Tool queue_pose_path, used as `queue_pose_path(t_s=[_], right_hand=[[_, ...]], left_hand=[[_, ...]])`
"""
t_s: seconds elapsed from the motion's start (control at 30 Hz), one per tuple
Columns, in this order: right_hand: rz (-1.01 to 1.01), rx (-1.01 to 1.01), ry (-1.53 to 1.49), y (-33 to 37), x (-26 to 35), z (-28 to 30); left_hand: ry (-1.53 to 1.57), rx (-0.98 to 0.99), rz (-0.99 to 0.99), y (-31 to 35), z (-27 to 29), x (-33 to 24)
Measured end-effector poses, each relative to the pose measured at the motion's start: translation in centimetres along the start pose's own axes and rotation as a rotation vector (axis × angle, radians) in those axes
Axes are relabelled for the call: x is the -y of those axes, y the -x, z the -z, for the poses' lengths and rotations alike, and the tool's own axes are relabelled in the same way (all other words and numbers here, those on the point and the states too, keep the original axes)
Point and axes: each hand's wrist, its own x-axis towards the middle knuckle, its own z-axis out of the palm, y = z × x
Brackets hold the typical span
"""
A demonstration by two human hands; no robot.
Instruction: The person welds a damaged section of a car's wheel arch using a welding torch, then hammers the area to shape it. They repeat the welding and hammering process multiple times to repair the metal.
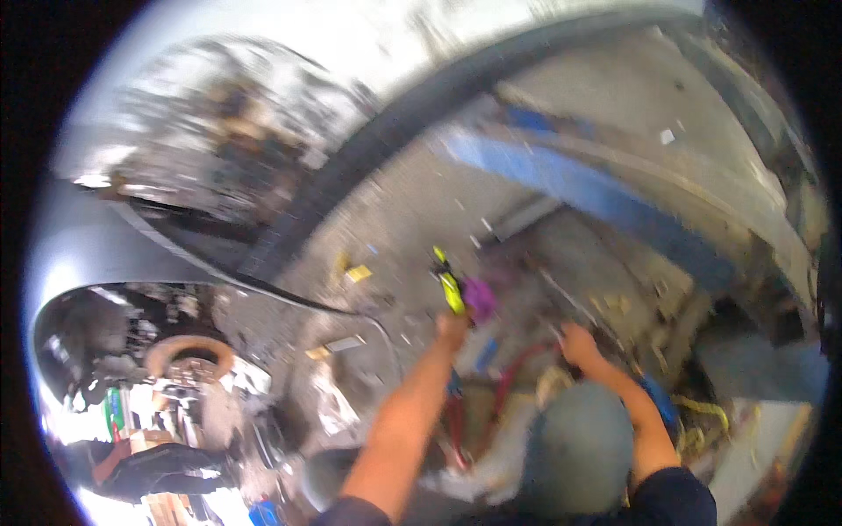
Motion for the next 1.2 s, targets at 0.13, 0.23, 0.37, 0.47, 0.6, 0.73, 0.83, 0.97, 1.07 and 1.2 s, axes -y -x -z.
queue_pose_path(t_s=[0.13, 0.23, 0.37, 0.47, 0.6, 0.73, 0.83, 0.97, 1.07, 1.2], right_hand=[[-0.119, -0.031, -0.031, 2.3, -2.3, -1.8], [-0.178, -0.043, 0.033, 4.3, -1.7, -1.4], [-0.066, -0.232, -0.007, 5.7, 0.7, -0.3], [-0.007, -0.263, -0.095, 6.6, 2.2, -0.8], [-0.026, -0.118, -0.345, 7.7, 4.1, -2.3], [0.042, -0.051, -0.330, 8.5, 4.9, -1.2], [0.082, -0.111, -0.291, 8.5, 4.7, 0.7], [-0.111, -0.164, -0.413, 8.2, 4.8, 2.6], [-0.165, -0.218, -0.440, 8.4, 5.8, 3.0], [-0.206, -0.267, -0.586, 9.1, 6.8, 4.4]], left_hand=[[0.065, 0.134, -0.025, -1.0, -0.9, 2.4], [0.255, 0.222, -0.132, 0.1, -1.0, 3.5], [0.271, 0.068, -0.278, 3.1, -1.2, 5.3], [-0.072, 0.037, -0.303, 6.8, -3.4, 8.7], [-0.563, 0.236, -0.613, 7.7, -8.1, 12.0], [-0.832, 0.514, -0.489, 6.4, -10.5, 12.2], [-0.839, 0.731, -0.377, 5.2, -10.7, 11.9], [-0.822, 0.633, -0.636, 4.8, -10.5, 13.8], [-0.808, 0.590, -0.578, 5.0, -10.6, 15.6], [-0.843, 0.578, -0.455, 6.0, -9.1, 14.5]])
